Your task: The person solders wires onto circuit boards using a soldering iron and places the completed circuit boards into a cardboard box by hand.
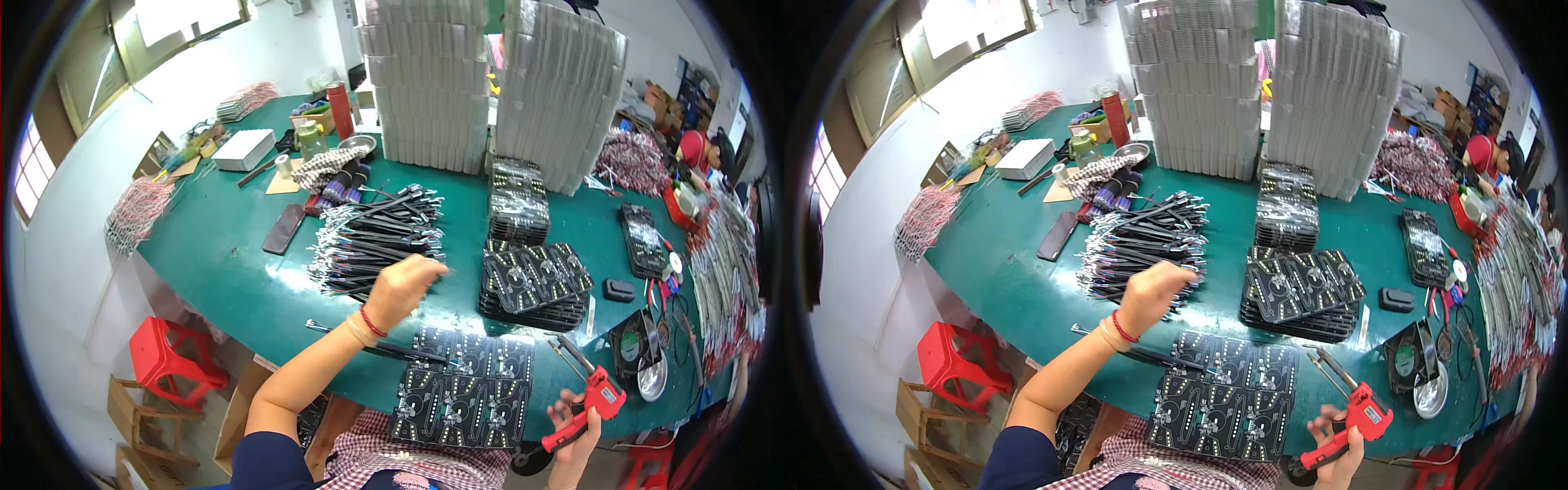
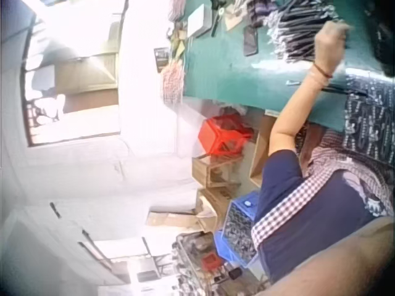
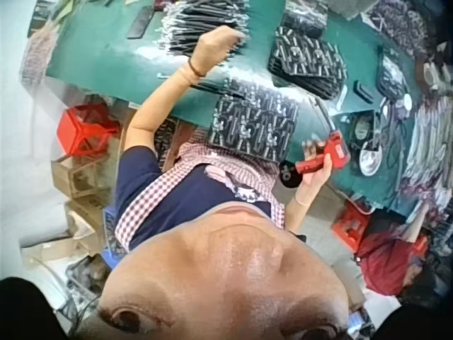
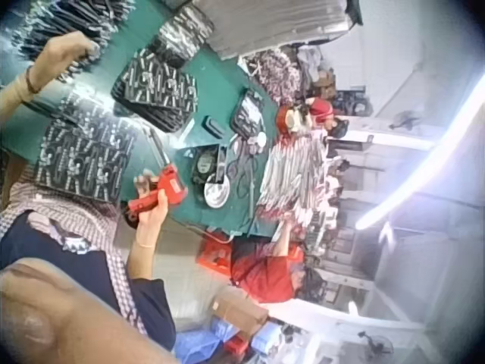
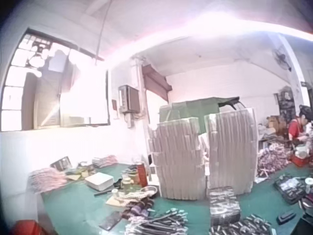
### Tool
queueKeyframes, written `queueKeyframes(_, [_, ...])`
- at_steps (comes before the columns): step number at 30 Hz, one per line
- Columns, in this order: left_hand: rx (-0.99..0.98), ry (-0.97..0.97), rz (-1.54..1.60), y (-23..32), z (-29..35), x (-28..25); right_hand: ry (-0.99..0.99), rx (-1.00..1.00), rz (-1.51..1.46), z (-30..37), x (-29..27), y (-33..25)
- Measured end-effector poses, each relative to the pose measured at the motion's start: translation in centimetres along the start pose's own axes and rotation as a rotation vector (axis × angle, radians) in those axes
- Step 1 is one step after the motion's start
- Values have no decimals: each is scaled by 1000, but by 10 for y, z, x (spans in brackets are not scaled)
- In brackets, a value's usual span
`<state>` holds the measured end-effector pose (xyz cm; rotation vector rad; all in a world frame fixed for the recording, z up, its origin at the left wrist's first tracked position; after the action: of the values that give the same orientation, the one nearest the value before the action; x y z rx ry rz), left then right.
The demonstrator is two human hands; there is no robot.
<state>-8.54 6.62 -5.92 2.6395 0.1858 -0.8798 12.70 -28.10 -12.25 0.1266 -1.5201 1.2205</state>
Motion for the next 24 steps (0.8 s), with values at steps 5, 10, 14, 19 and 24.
queueKeyframes(5, [212, -398, 107, 52, 20, 39, 39, 44, 38, -11, 2, -7])
queueKeyframes(10, [286, -600, 5, 49, 65, 79, -31, 187, 36, -10, -1, -18])
queueKeyframes(14, [352, -619, -65, 58, 64, 83, -20, 278, 29, -2, 11, -21])
queueKeyframes(19, [376, -649, -144, 73, 57, 84, 21, 274, 68, -4, 11, -21])
queueKeyframes(24, [312, -622, -167, 90, 65, 97, 15, 230, 74, -6, 10, -20])
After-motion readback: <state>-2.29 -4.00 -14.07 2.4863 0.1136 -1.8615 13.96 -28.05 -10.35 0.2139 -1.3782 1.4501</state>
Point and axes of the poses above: each hand's wrist, its own z-axis away from the middle knuckle, its own x-axis out of the palm, y = z × x, the point moved 1 cm from there along -z, towards the middle knuckle, and after that the axes turned 12 degrees about -z, right-handed, at the moved point
